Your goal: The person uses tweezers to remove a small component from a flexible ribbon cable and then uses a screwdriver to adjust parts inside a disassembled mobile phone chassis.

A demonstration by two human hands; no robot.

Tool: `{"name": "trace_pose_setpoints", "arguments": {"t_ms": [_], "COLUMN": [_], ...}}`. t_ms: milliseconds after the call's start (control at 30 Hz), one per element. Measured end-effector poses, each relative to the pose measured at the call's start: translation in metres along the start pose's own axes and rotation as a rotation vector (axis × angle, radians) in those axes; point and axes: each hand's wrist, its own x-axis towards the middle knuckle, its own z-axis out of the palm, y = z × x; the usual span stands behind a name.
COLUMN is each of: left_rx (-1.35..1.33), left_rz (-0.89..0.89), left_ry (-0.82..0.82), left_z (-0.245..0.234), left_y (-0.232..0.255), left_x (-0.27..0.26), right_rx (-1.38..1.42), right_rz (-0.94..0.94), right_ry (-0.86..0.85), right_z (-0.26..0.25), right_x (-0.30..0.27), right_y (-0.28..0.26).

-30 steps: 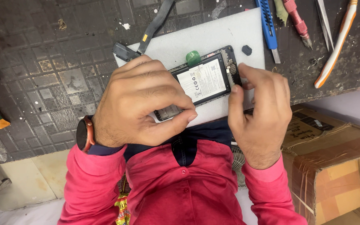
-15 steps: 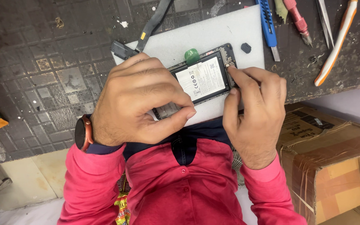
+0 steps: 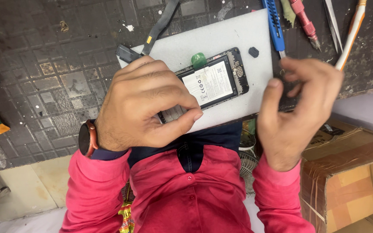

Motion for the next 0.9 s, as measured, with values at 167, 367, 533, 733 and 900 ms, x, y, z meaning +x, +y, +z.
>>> {"name": "trace_pose_setpoints", "arguments": {"t_ms": [167,367,533,733,900], "left_rx": [0.081,0.159,0.268,0.233,0.231], "left_rz": [0.016,0.018,-0.066,-0.192,-0.224], "left_ry": [0.009,0.062,0.258,0.417,0.455], "left_z": [0.001,-0.001,-0.001,0.0,0.001], "left_y": [-0.002,0.001,0.002,0.0,-0.002], "left_x": [0.001,0.005,0.004,-0.004,-0.003], "right_rx": [-0.103,-0.143,-0.072,-0.013,0.044], "right_rz": [-0.013,-0.177,-0.183,-0.113,-0.071], "right_ry": [0.065,0.093,0.046,0.096,0.162], "right_z": [0.0,0.014,0.028,0.032,0.035], "right_x": [0.011,0.012,0.004,0.0,-0.002], "right_y": [0.025,0.028,0.02,0.025,0.026]}}
